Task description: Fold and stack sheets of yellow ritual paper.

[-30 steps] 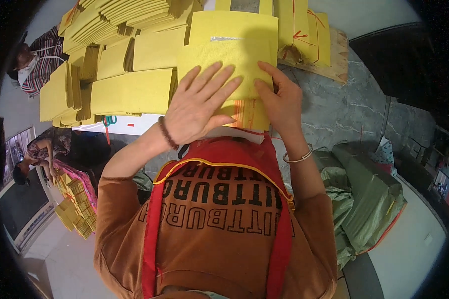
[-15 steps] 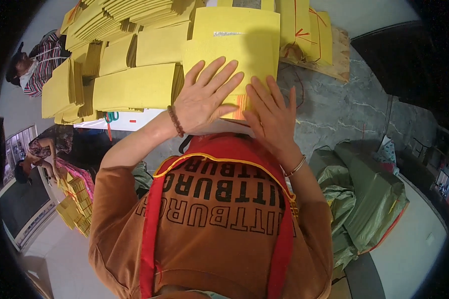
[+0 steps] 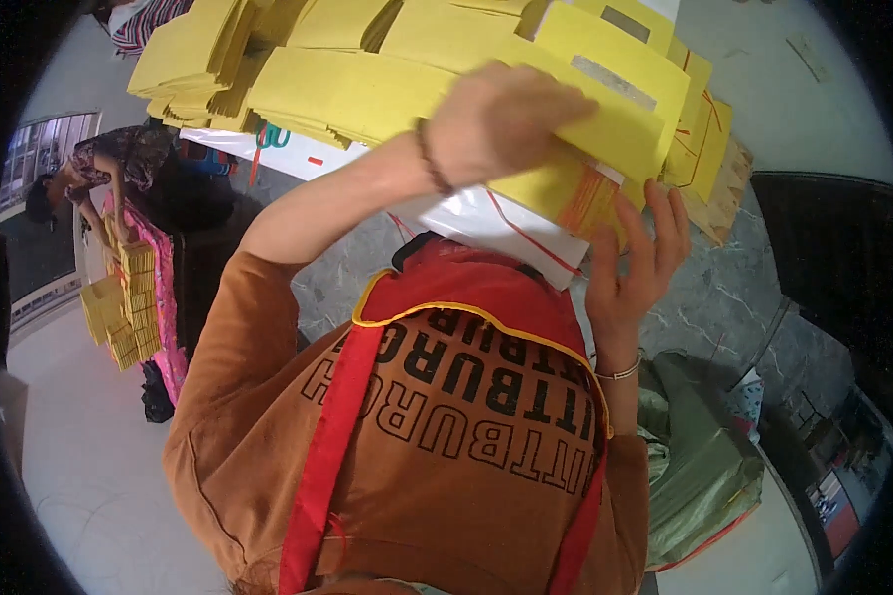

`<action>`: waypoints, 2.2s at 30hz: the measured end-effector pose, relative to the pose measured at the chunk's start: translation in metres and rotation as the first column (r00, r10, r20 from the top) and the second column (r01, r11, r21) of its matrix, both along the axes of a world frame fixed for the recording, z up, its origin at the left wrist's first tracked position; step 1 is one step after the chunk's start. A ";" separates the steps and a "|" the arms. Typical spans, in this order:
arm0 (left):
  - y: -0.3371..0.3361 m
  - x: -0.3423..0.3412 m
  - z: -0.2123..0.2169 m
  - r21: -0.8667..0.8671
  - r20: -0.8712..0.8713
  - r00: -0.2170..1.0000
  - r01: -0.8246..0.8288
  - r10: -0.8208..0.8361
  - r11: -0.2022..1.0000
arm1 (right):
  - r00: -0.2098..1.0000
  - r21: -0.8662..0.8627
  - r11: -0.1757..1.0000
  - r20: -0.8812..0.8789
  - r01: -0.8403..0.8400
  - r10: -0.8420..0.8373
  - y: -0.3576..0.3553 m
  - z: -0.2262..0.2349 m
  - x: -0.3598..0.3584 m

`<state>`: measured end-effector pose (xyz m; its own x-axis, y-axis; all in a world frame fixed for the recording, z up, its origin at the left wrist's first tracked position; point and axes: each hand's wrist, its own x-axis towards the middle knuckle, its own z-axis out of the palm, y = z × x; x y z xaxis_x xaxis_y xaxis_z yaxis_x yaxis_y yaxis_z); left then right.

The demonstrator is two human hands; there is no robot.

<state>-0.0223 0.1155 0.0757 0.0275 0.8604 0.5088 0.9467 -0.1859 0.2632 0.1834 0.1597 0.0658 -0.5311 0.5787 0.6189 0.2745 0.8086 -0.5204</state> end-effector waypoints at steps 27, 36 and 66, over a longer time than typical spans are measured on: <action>-0.138 -0.113 -0.098 -0.234 -0.004 0.994 -0.108 0.110 0.966 | 0.973 -0.961 -0.167 -0.229 -0.222 0.025 -0.069 -0.098 -0.169; -0.145 -0.118 -0.104 -0.211 0.195 0.973 -0.081 0.123 0.974 | 0.989 -0.951 -0.291 -0.071 -0.107 -0.129 -0.060 -0.103 -0.184; -0.159 -0.123 -0.113 -0.088 0.302 0.949 -0.069 0.092 0.994 | 0.968 -0.973 0.182 -0.178 -0.145 -0.177 -0.072 -0.131 -0.196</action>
